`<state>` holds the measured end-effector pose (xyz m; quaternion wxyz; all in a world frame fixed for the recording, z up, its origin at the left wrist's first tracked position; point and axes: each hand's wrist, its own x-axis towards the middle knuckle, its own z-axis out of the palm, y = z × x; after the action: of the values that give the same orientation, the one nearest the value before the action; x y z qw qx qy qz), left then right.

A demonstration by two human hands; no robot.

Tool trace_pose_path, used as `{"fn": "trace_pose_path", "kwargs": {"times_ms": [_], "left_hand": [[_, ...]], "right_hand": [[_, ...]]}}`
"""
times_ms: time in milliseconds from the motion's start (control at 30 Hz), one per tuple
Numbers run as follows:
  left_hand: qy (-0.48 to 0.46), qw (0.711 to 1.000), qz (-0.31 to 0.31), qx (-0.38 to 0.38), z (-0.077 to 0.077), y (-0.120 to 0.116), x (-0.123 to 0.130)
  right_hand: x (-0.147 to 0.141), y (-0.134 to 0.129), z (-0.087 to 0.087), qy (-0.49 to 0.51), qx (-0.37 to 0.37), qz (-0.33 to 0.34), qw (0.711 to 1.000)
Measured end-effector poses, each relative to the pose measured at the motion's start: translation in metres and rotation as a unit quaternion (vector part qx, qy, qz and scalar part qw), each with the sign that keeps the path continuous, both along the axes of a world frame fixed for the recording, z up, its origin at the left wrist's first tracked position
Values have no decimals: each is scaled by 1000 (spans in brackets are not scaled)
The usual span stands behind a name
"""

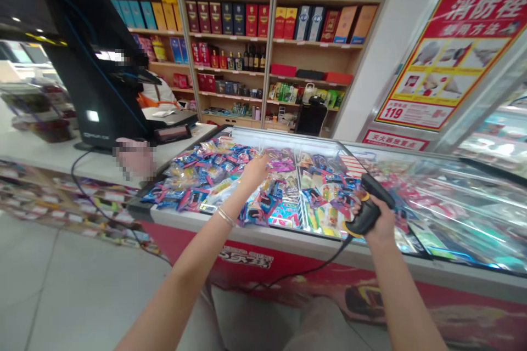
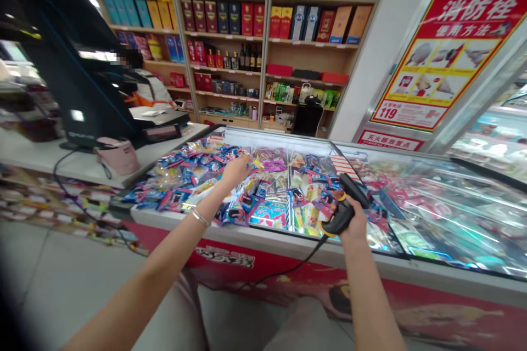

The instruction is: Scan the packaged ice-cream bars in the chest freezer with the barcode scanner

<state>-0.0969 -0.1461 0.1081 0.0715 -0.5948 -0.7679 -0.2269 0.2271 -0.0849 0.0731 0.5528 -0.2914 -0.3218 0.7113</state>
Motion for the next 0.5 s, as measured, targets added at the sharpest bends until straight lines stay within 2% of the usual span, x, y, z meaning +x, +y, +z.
{"fn": "trace_pose_path", "kwargs": {"times_ms": [100,200,300,400,500], "left_hand": [[-3,1000,10,-26,-16,-34,-47],[-14,996,-79,-33,-35,-66,-75],[-29,985,-169,-27,-50,-94,-87],[-38,978,-206,-20,-59,-114,-91],[-48,967,-248,-20,-64,-125,-92]], "right_hand": [[-42,-8,0,-1,10,47,999],[-82,-20,-4,-1,15,82,997],[-111,-36,-10,-23,8,126,992],[-128,-52,-16,-66,-4,183,981],[-140,-64,-25,-94,-5,210,973]]}}
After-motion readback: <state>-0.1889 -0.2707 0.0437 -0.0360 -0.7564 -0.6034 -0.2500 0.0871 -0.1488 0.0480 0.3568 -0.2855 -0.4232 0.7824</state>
